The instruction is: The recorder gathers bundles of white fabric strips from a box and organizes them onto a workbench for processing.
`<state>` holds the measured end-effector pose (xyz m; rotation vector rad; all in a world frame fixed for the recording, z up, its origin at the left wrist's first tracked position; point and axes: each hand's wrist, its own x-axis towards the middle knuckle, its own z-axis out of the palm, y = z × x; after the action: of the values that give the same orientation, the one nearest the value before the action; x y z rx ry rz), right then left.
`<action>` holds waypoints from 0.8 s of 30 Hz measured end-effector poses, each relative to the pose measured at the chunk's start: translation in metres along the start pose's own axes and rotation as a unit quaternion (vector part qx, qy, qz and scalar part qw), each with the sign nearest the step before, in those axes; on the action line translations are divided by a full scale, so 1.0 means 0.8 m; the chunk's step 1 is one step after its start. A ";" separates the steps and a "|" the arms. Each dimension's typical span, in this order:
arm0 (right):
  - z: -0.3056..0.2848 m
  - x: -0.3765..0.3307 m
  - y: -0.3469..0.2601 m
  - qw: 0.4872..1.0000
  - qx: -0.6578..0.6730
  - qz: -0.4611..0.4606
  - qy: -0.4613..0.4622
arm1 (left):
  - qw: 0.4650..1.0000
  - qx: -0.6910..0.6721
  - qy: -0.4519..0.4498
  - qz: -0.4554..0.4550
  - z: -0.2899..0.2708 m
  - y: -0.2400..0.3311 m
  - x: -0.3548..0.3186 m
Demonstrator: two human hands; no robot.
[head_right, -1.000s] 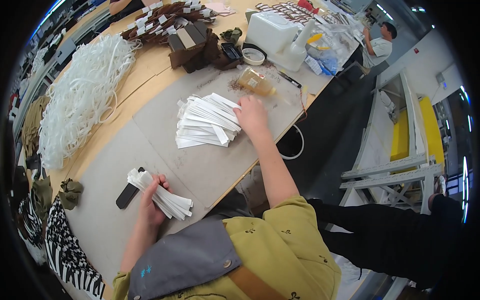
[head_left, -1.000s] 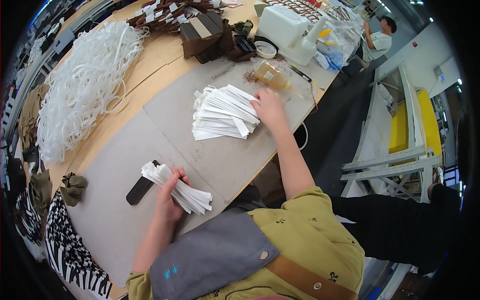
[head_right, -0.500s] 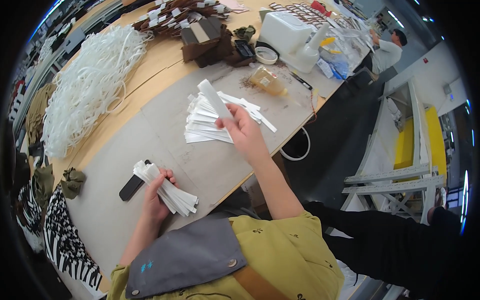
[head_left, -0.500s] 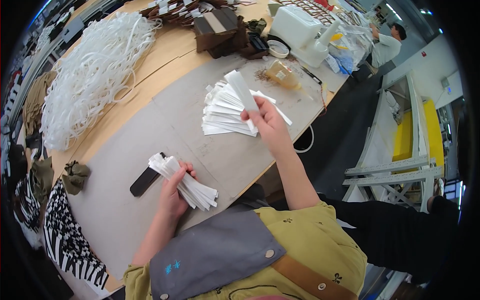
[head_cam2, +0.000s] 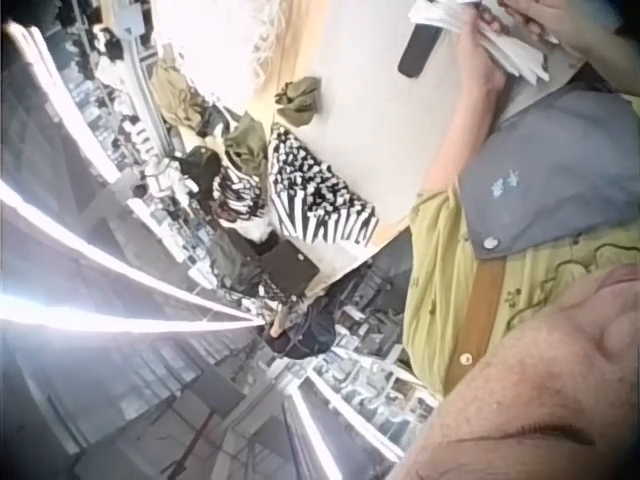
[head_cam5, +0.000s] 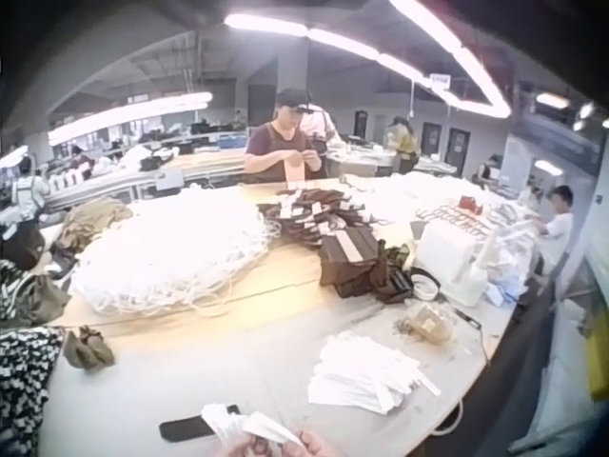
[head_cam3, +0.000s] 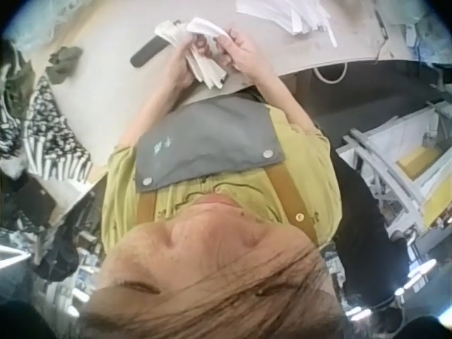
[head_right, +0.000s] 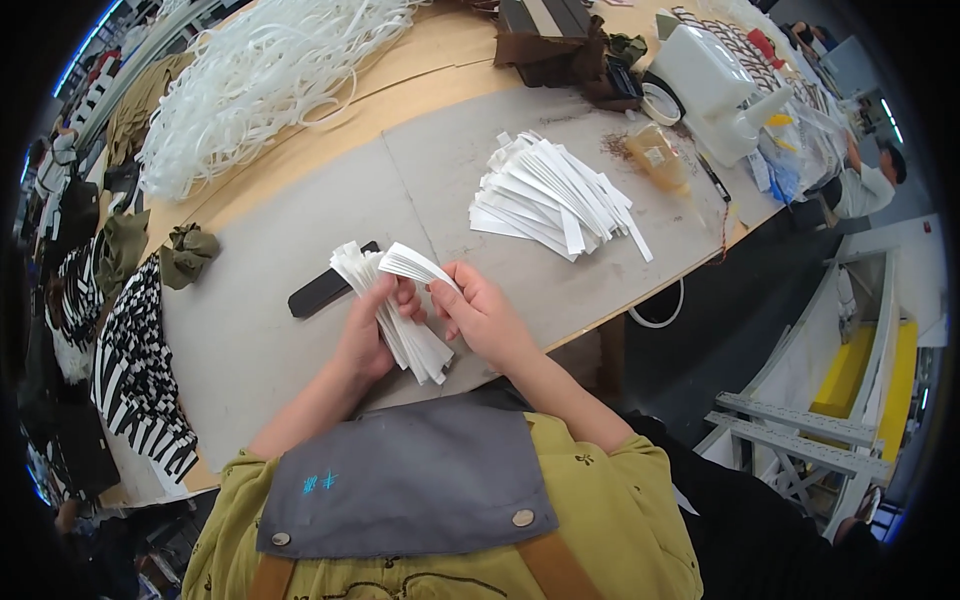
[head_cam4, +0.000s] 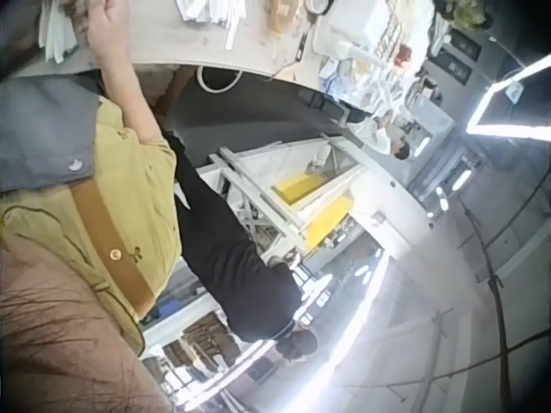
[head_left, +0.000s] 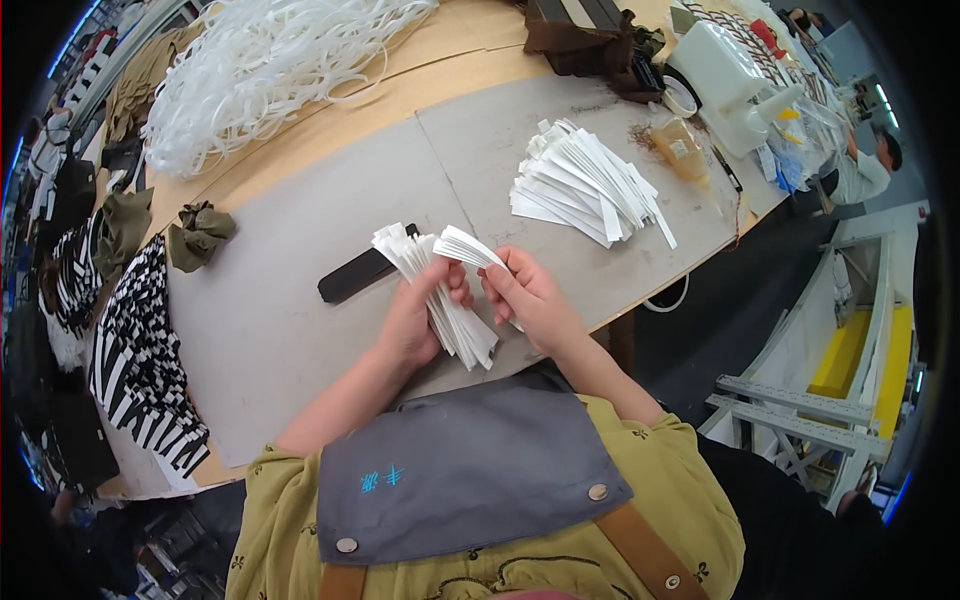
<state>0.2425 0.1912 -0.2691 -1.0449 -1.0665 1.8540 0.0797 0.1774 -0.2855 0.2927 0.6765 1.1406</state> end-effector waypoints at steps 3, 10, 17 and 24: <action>0.005 -0.003 0.000 0.999 -0.013 0.037 -0.034 | 0.999 -0.048 0.001 -0.009 -0.009 -0.001 0.002; 0.011 0.000 0.009 0.999 -0.001 0.035 -0.042 | 0.999 0.041 0.005 0.020 -0.003 -0.002 0.000; 0.015 -0.002 0.007 0.998 0.019 0.017 -0.055 | 0.997 0.070 0.025 0.016 0.001 -0.001 -0.001; 0.015 -0.003 0.010 0.999 0.010 0.006 -0.048 | 0.997 0.063 0.027 0.026 0.000 -0.003 -0.002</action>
<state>0.2309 0.1827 -0.2715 -0.9604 -1.0961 1.9371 0.0815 0.1750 -0.2862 0.3902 0.7939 1.1614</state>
